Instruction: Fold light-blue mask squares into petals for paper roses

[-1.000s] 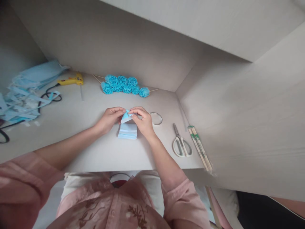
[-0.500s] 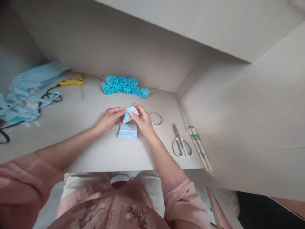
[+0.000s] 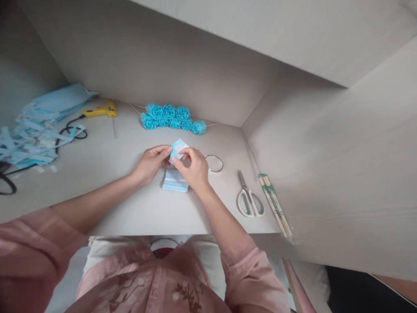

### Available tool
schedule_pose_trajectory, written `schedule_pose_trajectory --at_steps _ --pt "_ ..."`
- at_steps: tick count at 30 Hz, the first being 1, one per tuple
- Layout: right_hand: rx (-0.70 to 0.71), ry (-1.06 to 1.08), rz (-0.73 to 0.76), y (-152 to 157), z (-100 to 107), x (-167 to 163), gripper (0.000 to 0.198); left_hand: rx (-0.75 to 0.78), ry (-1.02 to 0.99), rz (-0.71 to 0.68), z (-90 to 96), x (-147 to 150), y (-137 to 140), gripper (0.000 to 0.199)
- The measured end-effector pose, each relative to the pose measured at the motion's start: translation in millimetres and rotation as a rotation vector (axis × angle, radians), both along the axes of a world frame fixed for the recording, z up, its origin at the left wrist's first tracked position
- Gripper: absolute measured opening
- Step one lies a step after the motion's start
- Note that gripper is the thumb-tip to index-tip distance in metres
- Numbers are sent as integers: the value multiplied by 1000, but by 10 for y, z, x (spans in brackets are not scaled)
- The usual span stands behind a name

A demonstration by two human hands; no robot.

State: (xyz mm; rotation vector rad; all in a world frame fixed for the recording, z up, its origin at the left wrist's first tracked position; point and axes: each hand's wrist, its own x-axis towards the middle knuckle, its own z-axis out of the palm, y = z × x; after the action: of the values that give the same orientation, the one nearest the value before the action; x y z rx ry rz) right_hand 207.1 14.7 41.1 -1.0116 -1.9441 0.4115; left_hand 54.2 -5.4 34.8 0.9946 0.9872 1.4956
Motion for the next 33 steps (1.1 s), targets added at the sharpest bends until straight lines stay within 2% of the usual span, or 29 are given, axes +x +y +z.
schedule_pose_trajectory --at_steps 3,7,13,18,23,27,31,33 --pt "33 -78 -34 -24 -14 -49 22 10 12 12 16 32 -29 30" --pt "89 -121 -53 -17 -34 -76 11 9 -21 1 11 55 -44 28" --pt "188 -72 -54 56 -34 2 4 -14 -160 -115 -9 47 -25 32" --pt "316 -211 2 84 11 97 8 -100 -248 -205 7 21 -10 41" --pt "316 -342 127 74 19 87 17 -86 -291 -176 -10 -3 27 31" --pt "346 -310 132 59 19 67 17 -47 -309 -136 -15 -27 51 25" --pt "398 -282 129 61 26 75 32 -58 -330 -116 7 -41 56 24" --pt "401 -274 136 70 24 77 32 -54 -344 -122 12 -35 52 24"
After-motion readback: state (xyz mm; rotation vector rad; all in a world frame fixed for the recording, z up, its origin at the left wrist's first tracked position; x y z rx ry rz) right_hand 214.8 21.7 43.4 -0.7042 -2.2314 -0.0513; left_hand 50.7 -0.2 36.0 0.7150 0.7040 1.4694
